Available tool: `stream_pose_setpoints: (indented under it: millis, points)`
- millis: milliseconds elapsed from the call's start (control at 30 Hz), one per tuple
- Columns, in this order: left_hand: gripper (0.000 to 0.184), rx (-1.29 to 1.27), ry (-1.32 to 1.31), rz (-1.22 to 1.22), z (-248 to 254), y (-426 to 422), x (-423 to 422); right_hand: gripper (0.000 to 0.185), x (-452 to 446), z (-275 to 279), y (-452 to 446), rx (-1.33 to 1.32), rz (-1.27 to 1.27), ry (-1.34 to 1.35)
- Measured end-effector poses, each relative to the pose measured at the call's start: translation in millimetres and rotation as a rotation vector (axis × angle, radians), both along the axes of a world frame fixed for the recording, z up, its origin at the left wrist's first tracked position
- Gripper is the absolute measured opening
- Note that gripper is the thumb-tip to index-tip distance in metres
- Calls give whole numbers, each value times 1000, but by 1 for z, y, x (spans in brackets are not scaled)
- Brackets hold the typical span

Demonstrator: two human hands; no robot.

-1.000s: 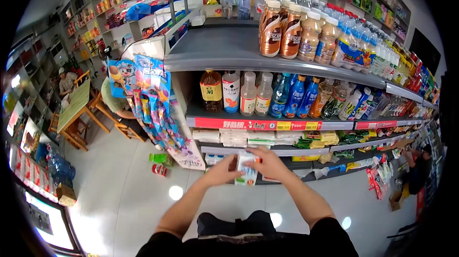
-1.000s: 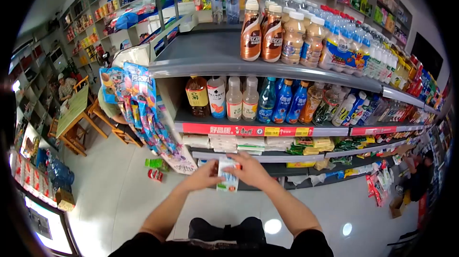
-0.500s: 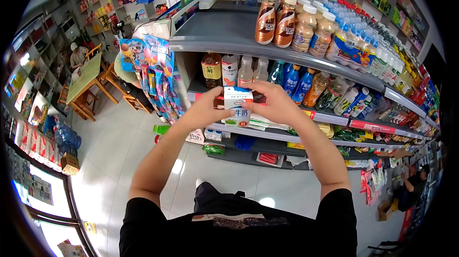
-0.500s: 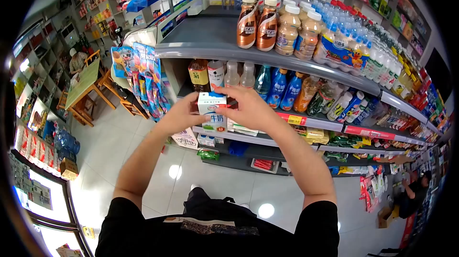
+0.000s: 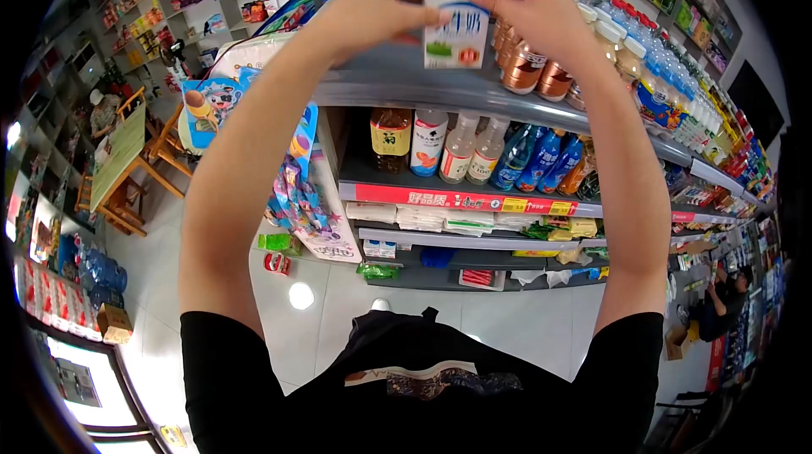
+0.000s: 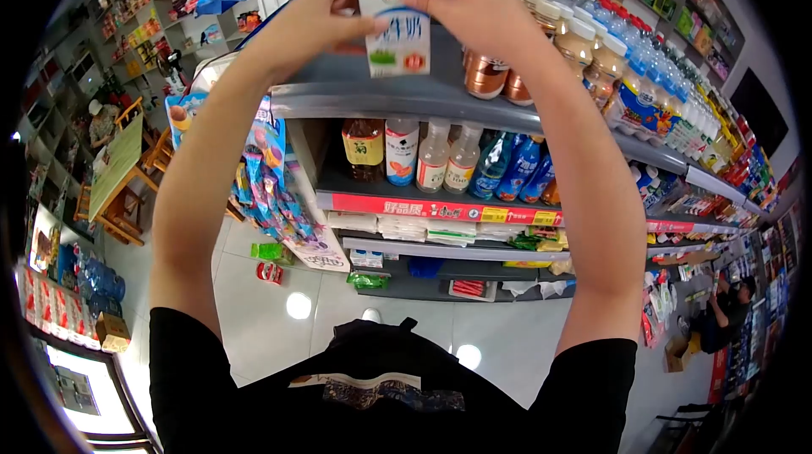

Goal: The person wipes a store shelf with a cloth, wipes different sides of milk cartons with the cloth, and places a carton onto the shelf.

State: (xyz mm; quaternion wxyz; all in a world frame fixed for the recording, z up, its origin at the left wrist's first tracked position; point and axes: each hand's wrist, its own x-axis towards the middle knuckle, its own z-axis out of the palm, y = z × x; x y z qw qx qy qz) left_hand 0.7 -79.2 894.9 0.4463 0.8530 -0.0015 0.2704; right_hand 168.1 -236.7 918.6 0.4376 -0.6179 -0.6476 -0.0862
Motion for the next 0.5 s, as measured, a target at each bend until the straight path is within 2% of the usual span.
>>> stream_pose_setpoints:
  millis: [33,133,167,267,300,400,500]
  points:
    - [47,20,-14,-15,4,20,12,31,-13,12,9,-47,-5,180]
    - [48,44,-40,-60,15,49,38,31,4,11,48,-1,-25,341]
    - [49,68,-26,-39,16,60,47,25,8,3,56,174,-63,154]
    - [52,116,6,-12,13,90,71,43,50,-11,80,147,-67,1]
    - [53,119,18,-30,13,94,73,51,48,-11,80,120,-20,67]
    - [53,256,51,-19,17,102,80,61,49,-7,84,47,-248,-285]
    - [50,460,61,-9,19,109,88,58,41,5,94,-162,-292,-317]
